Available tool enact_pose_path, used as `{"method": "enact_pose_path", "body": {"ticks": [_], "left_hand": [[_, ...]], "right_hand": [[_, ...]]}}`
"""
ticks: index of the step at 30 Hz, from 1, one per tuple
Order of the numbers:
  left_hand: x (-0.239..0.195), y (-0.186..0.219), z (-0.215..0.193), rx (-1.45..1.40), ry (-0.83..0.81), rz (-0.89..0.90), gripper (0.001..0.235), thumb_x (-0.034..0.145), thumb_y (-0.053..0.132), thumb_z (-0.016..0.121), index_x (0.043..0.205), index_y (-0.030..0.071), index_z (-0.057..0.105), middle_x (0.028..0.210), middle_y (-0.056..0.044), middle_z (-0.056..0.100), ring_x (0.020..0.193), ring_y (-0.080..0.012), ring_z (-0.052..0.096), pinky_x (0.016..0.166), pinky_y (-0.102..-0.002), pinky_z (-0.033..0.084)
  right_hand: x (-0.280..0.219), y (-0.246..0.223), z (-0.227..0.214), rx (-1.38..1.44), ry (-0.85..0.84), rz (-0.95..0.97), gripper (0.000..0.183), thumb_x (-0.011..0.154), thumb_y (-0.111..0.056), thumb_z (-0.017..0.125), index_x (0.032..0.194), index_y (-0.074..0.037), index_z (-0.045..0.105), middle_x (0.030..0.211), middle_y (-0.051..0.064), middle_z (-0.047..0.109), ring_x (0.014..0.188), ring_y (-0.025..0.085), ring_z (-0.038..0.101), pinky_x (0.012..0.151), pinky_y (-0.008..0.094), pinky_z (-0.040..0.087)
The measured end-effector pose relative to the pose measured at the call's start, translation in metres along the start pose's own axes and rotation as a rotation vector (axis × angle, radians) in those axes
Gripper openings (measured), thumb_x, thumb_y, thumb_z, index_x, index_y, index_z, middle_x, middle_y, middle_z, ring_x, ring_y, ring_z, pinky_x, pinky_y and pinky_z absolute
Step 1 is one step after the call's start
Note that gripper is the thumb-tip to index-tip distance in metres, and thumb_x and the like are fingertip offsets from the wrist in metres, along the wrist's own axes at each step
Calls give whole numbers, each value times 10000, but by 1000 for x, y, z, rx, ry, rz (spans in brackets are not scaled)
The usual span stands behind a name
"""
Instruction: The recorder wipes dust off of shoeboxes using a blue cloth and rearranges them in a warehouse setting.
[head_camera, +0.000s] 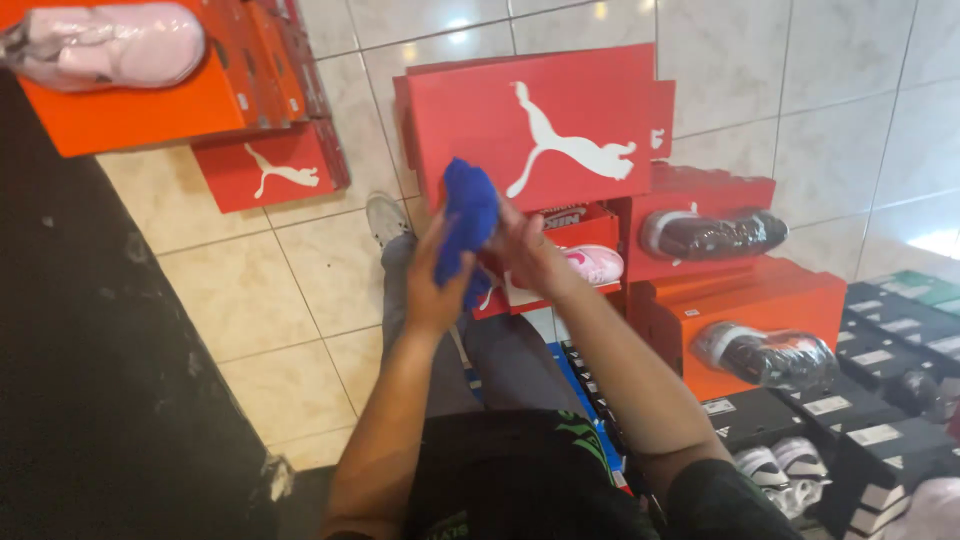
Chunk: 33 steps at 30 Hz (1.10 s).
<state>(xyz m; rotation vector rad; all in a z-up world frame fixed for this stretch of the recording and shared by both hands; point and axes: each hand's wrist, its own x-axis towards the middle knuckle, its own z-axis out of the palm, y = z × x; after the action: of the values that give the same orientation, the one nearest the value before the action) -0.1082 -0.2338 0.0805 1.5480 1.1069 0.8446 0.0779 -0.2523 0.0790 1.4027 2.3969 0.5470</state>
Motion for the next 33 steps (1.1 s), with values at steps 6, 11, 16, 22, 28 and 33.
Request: {"method": "enact_pose_path", "body": {"ticks": [6,11,16,22,28,33], "left_hand": [[11,-102,0,8,568,-278,635,1024,207,726,1544,-25,446,1584,-307,383,1482,-399,352,1254,-487,262],[61,-128,29,-449,284,-489,540,1037,414,633,1507,182,501,928,-92,718,678,-139,622,510,-301,545],[138,-108,0,-480,179,-322,620,1073,318,585,1605,112,343,1529,-124,426,1141,-189,426,936,-345,348],[71,-76,0,-180,86,-303,714,1069,377,598,1625,41,303,1637,-337,232,1528,-490,197,1276,-558,81],[47,-80,-1,-132,-9,-281,729,1068,385,562,1655,102,234,1634,-367,201,1522,-527,162,1250,-608,102],[134,-100,-6,-189,84,-139,625,1104,303,580,1648,127,325,1708,-199,203,1587,-358,144,1309,-488,79]], "right_hand": [[44,58,49,972,42,752,767,1018,-305,748,1664,-212,345,1717,151,28,1559,456,-22,1221,703,49],[57,55,56,768,-241,728,682,1098,-521,403,1683,-221,219,1712,209,27,1535,492,-70,1147,757,-44],[54,50,62,746,-228,709,693,1084,-512,422,1675,-194,247,1705,223,30,1527,497,-79,1149,736,-54],[50,51,69,722,-232,728,710,1072,-527,416,1678,-223,206,1711,211,20,1531,492,-89,1155,732,-57],[47,48,70,716,-230,719,707,1077,-539,389,1679,-220,198,1711,210,18,1530,491,-93,1154,725,-64],[47,45,67,710,-182,730,698,1073,-537,414,1672,-218,252,1711,204,50,1532,494,-70,1147,729,-55]]}}
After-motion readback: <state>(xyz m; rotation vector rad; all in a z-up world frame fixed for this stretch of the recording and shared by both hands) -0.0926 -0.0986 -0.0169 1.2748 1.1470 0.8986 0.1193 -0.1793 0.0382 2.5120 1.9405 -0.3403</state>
